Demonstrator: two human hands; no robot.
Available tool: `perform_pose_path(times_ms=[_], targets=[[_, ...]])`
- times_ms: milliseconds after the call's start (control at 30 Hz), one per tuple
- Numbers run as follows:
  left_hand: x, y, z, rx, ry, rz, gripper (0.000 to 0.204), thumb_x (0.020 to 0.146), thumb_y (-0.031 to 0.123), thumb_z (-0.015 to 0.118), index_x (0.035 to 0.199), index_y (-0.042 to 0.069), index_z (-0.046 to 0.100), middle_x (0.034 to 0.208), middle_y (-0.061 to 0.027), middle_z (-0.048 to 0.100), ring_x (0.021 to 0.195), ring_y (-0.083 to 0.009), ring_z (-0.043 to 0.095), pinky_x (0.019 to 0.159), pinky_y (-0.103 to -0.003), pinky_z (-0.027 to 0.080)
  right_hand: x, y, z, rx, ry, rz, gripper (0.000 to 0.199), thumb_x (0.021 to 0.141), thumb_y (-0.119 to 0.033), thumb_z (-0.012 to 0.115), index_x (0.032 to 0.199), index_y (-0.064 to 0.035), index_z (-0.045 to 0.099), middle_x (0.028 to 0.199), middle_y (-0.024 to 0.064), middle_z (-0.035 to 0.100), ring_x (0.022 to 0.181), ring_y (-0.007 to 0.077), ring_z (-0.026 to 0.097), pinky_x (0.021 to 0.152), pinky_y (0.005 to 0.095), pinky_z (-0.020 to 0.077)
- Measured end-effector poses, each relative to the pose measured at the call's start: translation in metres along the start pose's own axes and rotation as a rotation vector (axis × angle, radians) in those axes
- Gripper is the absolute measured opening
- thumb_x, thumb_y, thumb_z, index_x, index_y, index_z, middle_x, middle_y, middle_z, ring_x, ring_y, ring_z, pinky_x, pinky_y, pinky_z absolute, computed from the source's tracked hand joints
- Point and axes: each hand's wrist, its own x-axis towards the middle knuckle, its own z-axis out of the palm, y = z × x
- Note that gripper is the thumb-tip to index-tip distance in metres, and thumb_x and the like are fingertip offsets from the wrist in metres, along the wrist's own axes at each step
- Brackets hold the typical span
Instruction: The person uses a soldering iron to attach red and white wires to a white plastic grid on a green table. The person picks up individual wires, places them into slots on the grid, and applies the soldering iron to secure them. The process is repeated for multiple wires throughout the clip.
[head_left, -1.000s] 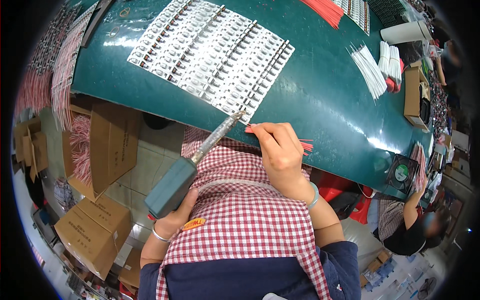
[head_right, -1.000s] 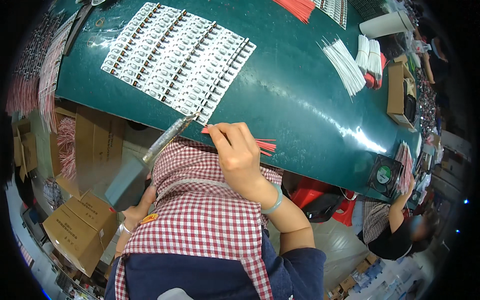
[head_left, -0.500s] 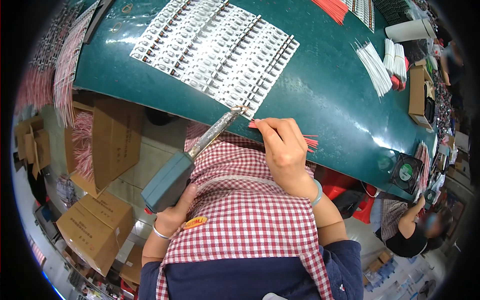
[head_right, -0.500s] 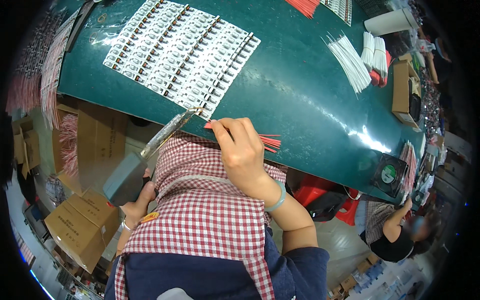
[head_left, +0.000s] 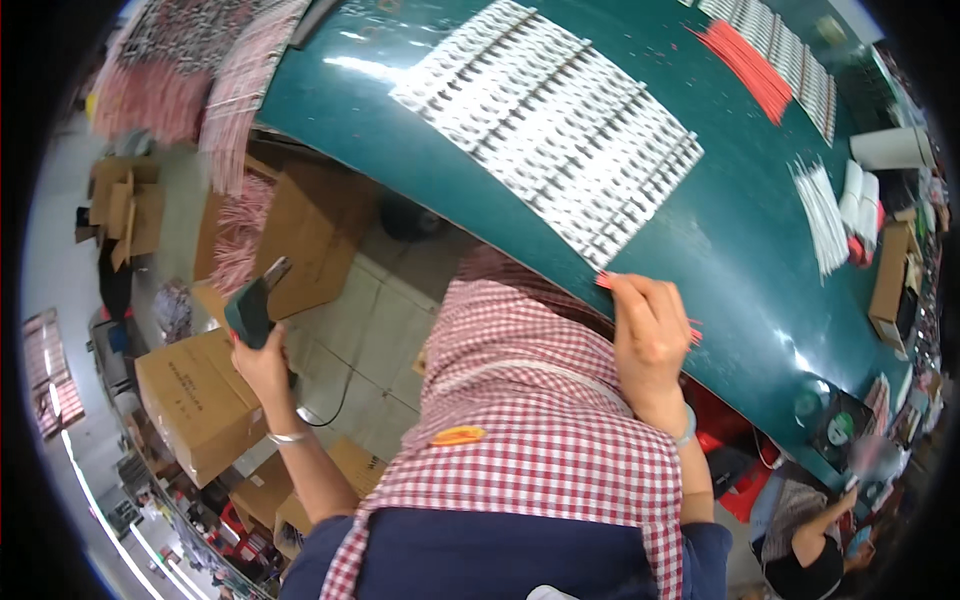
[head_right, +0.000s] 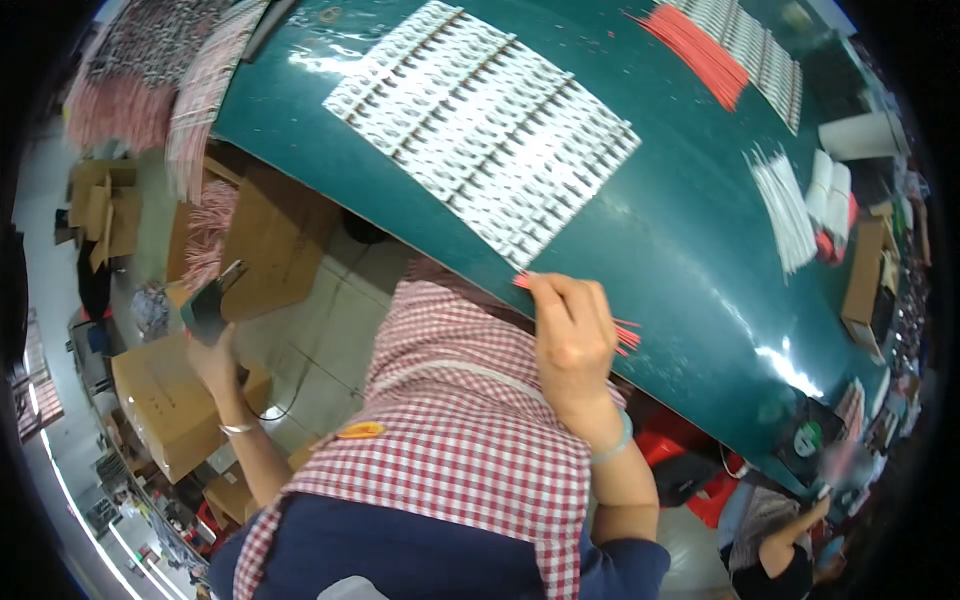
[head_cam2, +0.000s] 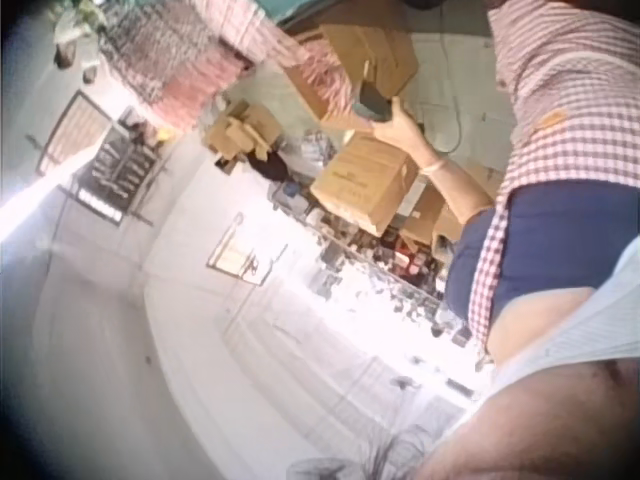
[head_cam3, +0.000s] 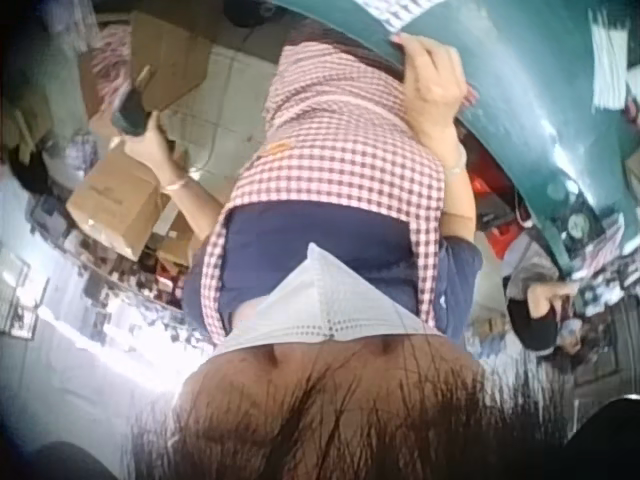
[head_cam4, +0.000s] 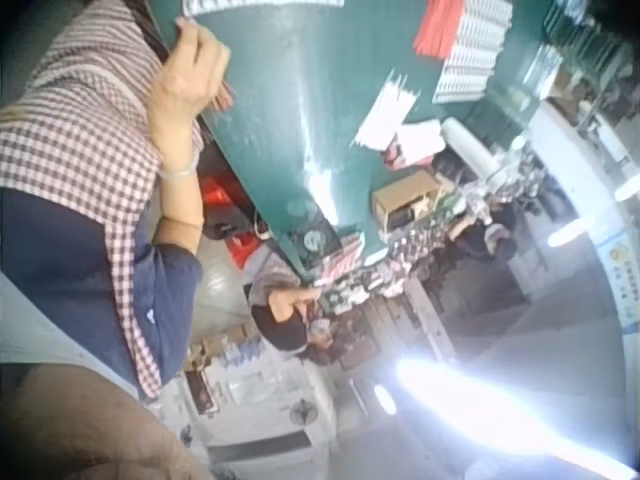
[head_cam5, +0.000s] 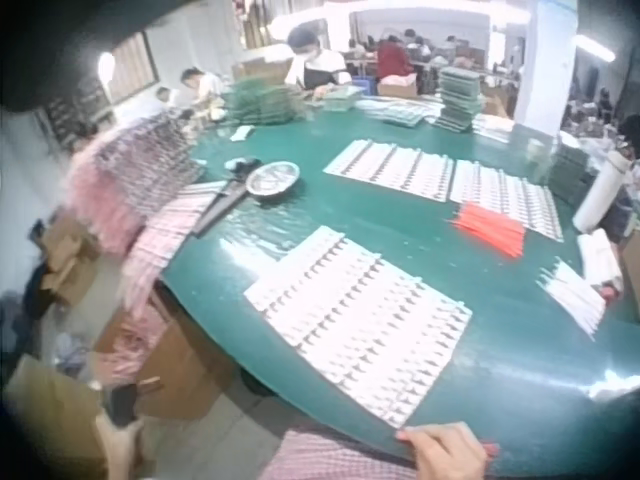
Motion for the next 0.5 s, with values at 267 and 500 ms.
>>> perform_pose_path(times_ms=[267,500], targets=[[-0.005,-0.002,-0.041,-1.364,-0.434,-0.307,0.033,0.091,0.004,0.055,0.121,-0.008,0.053,0.113,-0.0238,0.066,0.047,-0.0078,0.041,0.043,-0.02,0.034,-0.001,-0.002,-0.002,-0.024,-0.032,0.025,0.022,0.078,0.01,0.069,0.097,-0.0014,0.07,0.089,0.0105,0.067,0.078,0.0258,0.063,0.066,0.0346,0.0505],[-0.02,0.037,0.002,-1.452,-0.671,-0.375,0.034,0.089,0.003,0.055,0.12,-0.008,0.052,0.11,-0.0262,0.065,0.045,-0.0082,0.042,0.041,-0.021,0.034,0.0,0.0,-0.001,0.016,-0.003,0.045,0.023,0.077,0.01,0.07,0.096,-0.0023,0.07,0.086,0.0099,0.068,0.076,0.0243,0.062,0.064,0.0329,0.0497]])
